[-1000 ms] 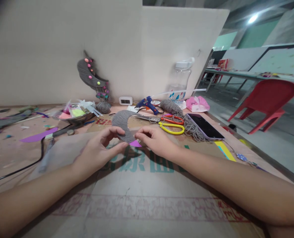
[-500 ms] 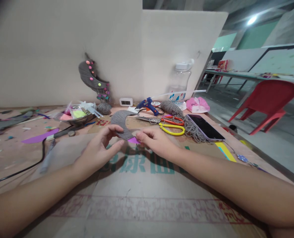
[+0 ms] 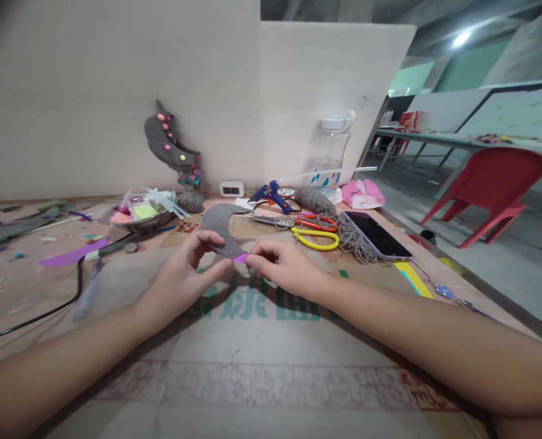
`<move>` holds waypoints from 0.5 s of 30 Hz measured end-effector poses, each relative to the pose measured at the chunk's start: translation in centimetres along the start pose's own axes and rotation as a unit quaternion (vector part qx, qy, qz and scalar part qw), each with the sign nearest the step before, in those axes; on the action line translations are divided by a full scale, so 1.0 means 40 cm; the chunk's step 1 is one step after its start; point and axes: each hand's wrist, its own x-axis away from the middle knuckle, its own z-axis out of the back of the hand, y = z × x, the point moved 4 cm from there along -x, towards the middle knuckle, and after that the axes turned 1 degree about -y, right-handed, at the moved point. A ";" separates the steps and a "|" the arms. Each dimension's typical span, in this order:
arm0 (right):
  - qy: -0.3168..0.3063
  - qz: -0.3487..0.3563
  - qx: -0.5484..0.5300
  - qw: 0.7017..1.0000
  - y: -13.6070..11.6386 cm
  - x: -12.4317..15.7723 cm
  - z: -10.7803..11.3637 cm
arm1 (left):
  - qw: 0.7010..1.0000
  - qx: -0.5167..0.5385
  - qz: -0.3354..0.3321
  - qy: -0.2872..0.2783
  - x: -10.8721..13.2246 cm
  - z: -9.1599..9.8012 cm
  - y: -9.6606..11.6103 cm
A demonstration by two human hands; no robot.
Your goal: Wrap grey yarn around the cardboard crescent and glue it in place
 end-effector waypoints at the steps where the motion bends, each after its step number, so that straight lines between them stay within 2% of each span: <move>1: -0.001 0.001 -0.002 1.000 -0.001 0.000 0.000 | 1.000 0.003 0.002 0.002 0.000 0.001 0.001; 15: 0.001 0.020 0.006 1.000 -0.003 0.002 0.003 | 1.000 0.005 0.002 0.022 0.001 0.007 0.015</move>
